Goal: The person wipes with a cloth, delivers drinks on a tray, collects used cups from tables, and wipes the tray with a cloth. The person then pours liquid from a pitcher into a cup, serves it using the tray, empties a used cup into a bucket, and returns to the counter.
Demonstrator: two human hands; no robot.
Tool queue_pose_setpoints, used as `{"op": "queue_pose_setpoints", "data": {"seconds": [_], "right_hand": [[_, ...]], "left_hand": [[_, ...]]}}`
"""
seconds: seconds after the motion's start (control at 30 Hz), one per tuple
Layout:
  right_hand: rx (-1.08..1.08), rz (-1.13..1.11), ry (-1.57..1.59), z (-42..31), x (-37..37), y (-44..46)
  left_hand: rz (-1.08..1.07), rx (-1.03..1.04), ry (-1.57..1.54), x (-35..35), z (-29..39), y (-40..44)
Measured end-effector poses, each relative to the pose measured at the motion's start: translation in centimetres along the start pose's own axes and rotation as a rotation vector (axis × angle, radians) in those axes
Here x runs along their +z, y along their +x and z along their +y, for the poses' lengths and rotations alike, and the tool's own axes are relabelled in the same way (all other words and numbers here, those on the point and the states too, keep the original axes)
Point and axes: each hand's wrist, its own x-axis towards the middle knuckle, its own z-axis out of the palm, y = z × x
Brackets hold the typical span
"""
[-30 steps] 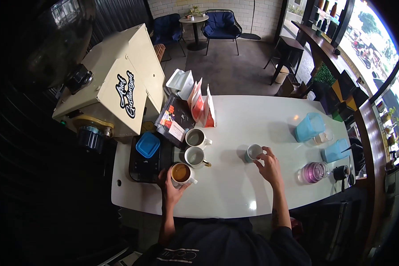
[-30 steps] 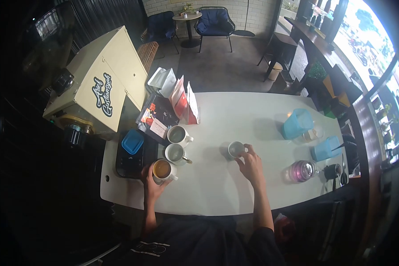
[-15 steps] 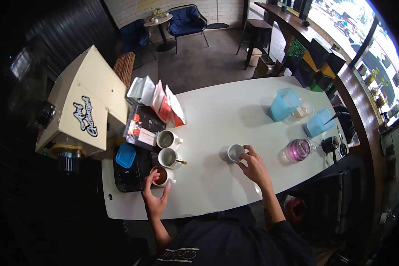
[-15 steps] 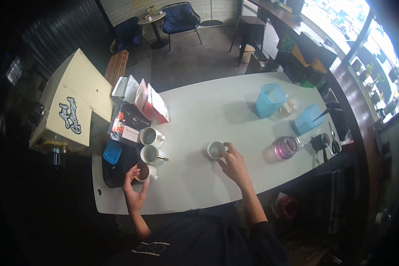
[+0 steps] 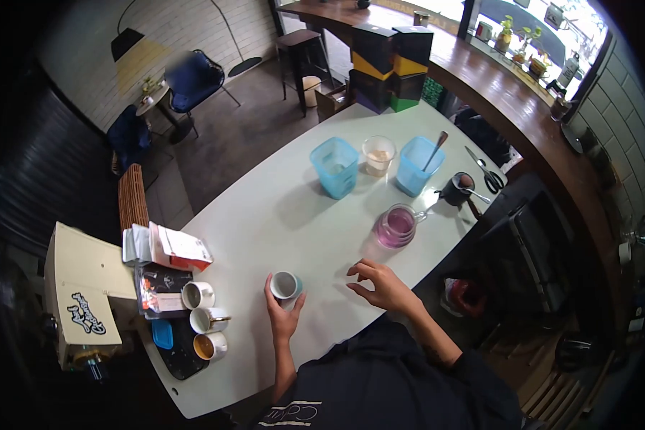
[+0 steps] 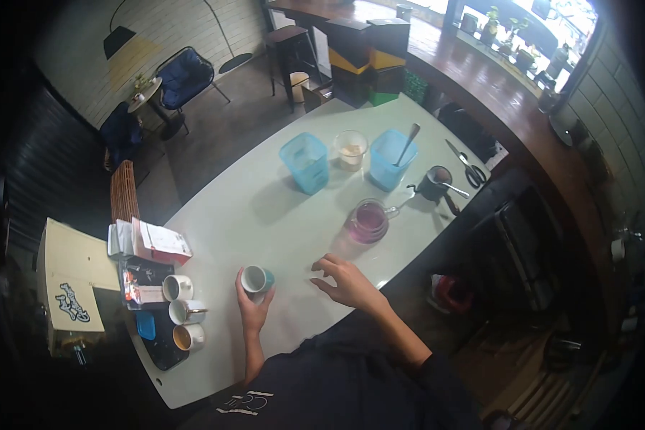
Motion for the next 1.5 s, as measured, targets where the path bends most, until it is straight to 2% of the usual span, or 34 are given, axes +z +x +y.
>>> {"op": "queue_pose_setpoints", "data": {"seconds": [0.1, 0.33, 0.4, 0.47, 0.63, 0.73, 0.83, 1.0, 1.23, 1.3, 1.37, 1.5], "right_hand": [[0.059, 0.124, -0.007, 1.4, -3.5, -1.6], [0.147, 0.36, -0.005, 4.7, -9.6, -3.7], [0.098, 0.409, -0.024, 6.2, -10.5, -3.6], [0.134, 0.534, 0.002, 7.1, -11.5, -3.2], [0.181, 0.541, -0.069, 8.9, -12.5, -2.0], [0.084, 0.533, -0.136, 10.7, -11.4, -1.2], [0.078, 0.518, -0.147, 12.0, -9.9, -0.8], [0.083, 0.596, -0.12, 13.0, -9.9, 0.3], [0.104, 0.516, -0.084, 14.5, -10.2, 1.6], [0.053, 0.551, -0.077, 14.3, -10.3, 1.6], [0.066, 0.547, -0.102, 14.4, -10.2, 1.3], [0.164, 0.562, -0.057, 14.2, -9.4, 0.0]], "left_hand": [[0.159, 0.042, 0.019, 1.9, 0.0, 1.4], [0.113, 0.09, -0.023, 5.4, 0.5, 4.3], [0.12, 0.089, -0.029, 7.0, 1.2, 4.8], [0.122, 0.087, -0.032, 8.6, 1.6, 5.2], [0.079, 0.151, -0.08, 12.5, 0.9, 6.2], [0.036, 0.184, -0.122, 14.4, 0.8, 6.6], [-0.022, 0.247, -0.149, 15.8, 1.0, 6.7], [-0.064, 0.215, -0.172, 17.3, 1.4, 7.2], [-0.164, 0.171, -0.157, 17.7, 2.8, 7.6], [-0.173, 0.162, -0.14, 17.7, 2.9, 7.7], [-0.184, 0.227, -0.106, 17.6, 2.5, 8.2], [-0.211, 0.17, -0.107, 17.7, 2.6, 8.8]]}}
